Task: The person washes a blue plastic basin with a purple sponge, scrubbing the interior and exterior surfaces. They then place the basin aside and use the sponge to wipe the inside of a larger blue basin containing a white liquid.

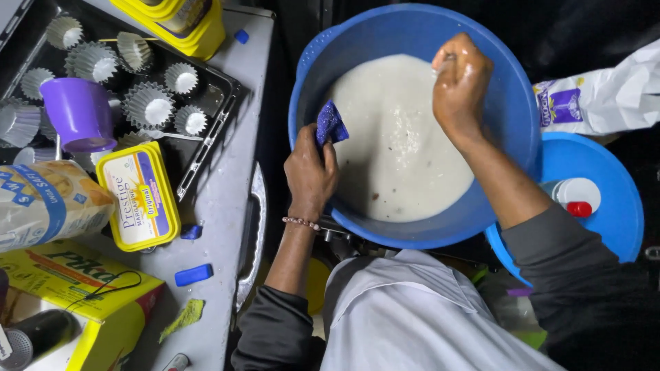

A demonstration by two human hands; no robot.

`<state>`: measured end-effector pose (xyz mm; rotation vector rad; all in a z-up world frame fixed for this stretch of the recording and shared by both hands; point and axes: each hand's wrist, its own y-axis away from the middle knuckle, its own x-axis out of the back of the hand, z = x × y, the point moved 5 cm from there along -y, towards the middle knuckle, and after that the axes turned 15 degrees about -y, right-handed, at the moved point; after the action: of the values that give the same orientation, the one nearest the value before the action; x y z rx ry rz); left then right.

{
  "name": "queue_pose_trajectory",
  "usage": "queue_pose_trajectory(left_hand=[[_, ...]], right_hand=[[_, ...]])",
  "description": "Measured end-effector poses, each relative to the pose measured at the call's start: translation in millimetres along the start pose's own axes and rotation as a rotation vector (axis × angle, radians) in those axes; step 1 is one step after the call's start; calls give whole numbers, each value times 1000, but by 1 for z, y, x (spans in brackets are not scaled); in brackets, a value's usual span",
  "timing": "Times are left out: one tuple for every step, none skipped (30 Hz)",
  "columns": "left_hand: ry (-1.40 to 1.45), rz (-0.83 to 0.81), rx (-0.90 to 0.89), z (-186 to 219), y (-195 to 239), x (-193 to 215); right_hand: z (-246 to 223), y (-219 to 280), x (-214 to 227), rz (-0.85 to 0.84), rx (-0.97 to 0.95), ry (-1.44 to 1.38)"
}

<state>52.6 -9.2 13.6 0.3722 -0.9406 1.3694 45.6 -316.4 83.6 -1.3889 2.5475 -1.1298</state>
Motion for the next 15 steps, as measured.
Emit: queue_pose_trajectory(left_hand=[[-12, 1, 2, -2, 0, 0], [-17, -5, 0, 0, 1, -3], [-10, -25, -6, -3, 1, -4], [-40, 6, -23, -3, 3, -6], [-68, 37, -39, -4, 3, -7], [-85, 57, -41, -7, 0, -5], [-87, 45, -30, -9, -2, -5], [-70, 1, -30, -3, 7, -13], [-67, -12, -43, -7, 2, -9], [-82, 8, -45, -6, 3, -8], [-96, 29, -48, -5, 1, -6], [-99, 54, -58, -2, 1, -3], [-79, 40, -38, -1, 1, -2], [-56, 4, -23, 2, 8, -3], [-55, 8, -37, -3, -2, -1]], right_hand=[[21, 7, -8, -196, -132, 70], [42, 19, -10, -391, -267, 144], [31, 22, -8, -383, -285, 154], [12, 22, 0, -275, -137, 137], [-7, 23, 7, -171, 13, 122], [0, 22, 8, -167, 28, 102], [10, 22, 5, -256, 15, 132], [17, 37, 21, -335, -23, 191], [24, 35, 15, -322, -35, 199], [32, 37, 21, -295, -120, 166], [39, 39, 27, -265, -205, 133], [30, 36, 36, -256, -180, 127], [26, 35, 43, -298, -298, 93], [21, 46, 57, -335, -434, 65], [35, 37, 60, -322, -429, 66]])
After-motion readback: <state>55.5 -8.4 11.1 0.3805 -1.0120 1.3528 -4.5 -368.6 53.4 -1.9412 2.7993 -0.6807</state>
